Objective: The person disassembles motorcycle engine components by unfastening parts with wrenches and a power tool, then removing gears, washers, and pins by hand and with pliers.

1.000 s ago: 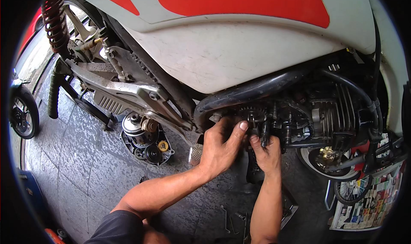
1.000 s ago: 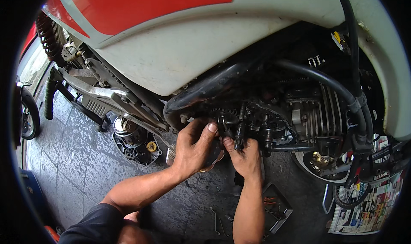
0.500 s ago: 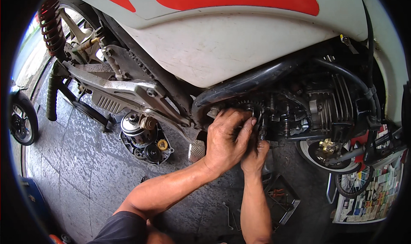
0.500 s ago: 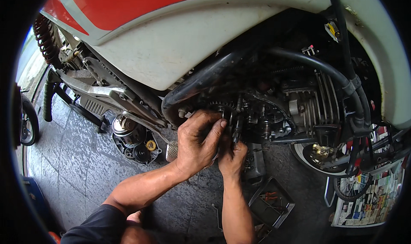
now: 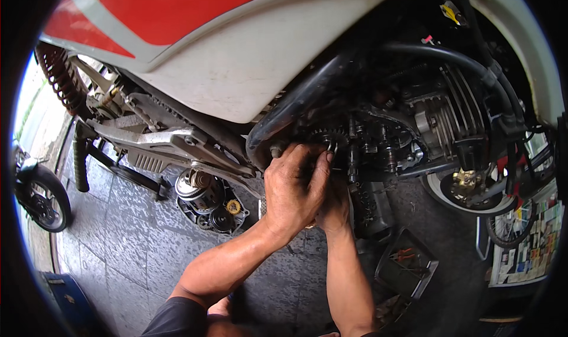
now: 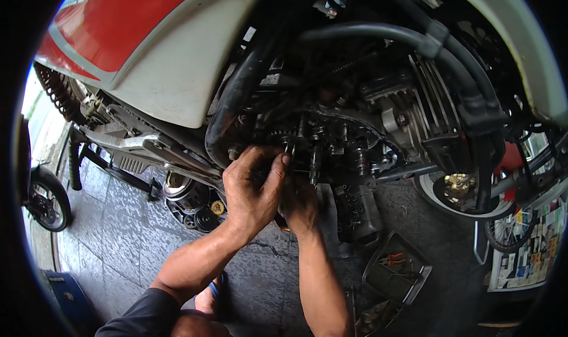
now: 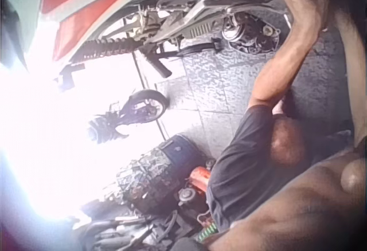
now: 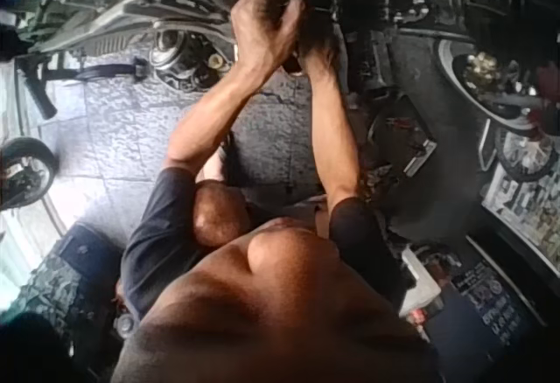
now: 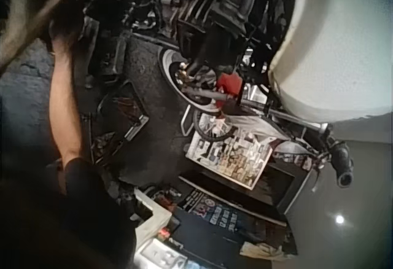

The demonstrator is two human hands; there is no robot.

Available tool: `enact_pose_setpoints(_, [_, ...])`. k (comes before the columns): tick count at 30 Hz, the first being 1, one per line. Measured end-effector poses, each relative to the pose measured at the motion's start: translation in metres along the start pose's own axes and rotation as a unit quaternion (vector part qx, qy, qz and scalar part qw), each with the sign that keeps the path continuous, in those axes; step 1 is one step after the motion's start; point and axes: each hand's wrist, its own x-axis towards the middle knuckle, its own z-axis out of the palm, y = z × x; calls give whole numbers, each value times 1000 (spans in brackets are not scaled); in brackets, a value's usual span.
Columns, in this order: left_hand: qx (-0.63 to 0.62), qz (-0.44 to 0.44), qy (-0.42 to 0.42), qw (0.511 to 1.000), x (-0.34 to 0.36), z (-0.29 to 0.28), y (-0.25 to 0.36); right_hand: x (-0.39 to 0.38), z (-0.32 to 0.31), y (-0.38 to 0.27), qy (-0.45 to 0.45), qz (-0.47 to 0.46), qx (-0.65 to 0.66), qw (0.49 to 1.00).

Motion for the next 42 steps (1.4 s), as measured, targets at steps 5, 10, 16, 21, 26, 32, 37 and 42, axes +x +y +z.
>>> enact_pose_setpoints(5, [31,-4,-16,999,-1,0,1,-1,2,1,30,35,54,997])
enact_pose_setpoints(10, [29,-5,-17,999,-4,3,-2,-1,6,-8,60,53,95,992])
enact_pose_setpoints(16, [47,6,-18,999,-6,5,-5,4,3,-8,11,12,66,998])
enact_pose_setpoints(21, [63,5,-23,998,-5,4,-8,6,0,-4,-33,-1,28,999])
enact_pose_setpoints(26, [42,7,-19,999,-3,3,-7,7,2,-4,-6,-41,-7,999])
enact_pose_setpoints(32, [-1,-81,-28,996,-5,0,-3,6,-12,-4,-21,27,35,999])
enact_pose_setpoints(37, [-18,-106,-41,993,-8,0,1,9,-15,-8,-22,26,11,999])
enact_pose_setpoints(42, [-124,-177,-9,976,-8,1,10,11,-16,-20,-28,19,-42,999])
